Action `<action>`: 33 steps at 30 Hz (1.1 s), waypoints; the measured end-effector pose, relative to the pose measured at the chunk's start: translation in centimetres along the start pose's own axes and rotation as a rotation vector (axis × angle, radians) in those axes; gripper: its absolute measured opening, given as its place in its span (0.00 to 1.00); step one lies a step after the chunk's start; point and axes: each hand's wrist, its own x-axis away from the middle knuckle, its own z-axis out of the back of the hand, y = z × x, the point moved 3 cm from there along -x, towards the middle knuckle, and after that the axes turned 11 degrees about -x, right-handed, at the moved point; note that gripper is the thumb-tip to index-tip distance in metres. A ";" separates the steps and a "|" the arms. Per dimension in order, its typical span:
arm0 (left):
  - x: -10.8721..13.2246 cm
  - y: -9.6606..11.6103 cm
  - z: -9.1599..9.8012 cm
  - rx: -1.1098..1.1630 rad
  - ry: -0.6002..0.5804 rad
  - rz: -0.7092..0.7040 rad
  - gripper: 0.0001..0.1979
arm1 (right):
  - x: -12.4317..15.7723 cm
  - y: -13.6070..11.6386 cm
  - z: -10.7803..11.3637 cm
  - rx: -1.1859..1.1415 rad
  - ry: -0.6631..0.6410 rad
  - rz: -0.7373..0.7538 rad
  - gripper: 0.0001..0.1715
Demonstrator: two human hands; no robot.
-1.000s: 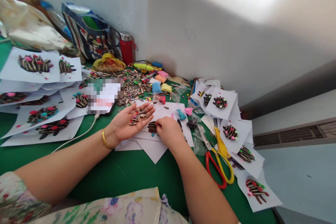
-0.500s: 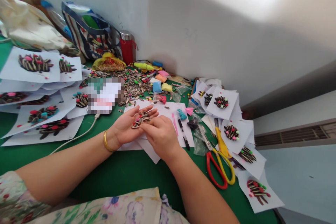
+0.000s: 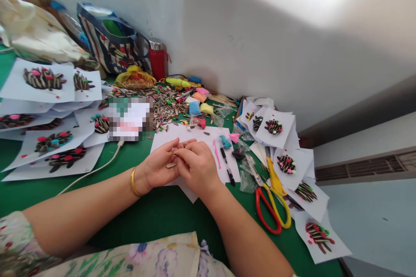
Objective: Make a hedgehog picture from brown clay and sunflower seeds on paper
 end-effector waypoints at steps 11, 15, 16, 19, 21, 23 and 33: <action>-0.2 -0.1 0.7 0.031 -0.015 0.075 0.20 | -0.1 0.6 1.3 -0.091 -0.014 -0.119 0.16; -0.2 0.9 0.7 -0.066 0.021 -0.058 0.20 | 0.0 1.7 2.9 -0.043 0.019 -0.153 0.15; -0.2 1.3 0.7 -0.078 0.036 -0.090 0.21 | 0.0 2.1 3.3 -0.019 0.025 -0.193 0.14; -0.2 2.6 0.8 -0.077 0.099 -0.189 0.21 | 0.1 3.2 4.0 0.068 -0.100 -0.303 0.09; -0.2 3.2 1.0 -0.070 0.130 -0.229 0.20 | 0.1 3.6 4.0 0.135 -0.214 -0.343 0.08; -0.3 3.5 1.1 -0.066 0.147 -0.241 0.19 | 0.2 3.8 3.7 0.190 -0.294 -0.383 0.08; -0.5 3.2 1.2 -0.076 0.165 -0.226 0.19 | 0.2 4.0 2.2 0.357 -0.353 -0.389 0.09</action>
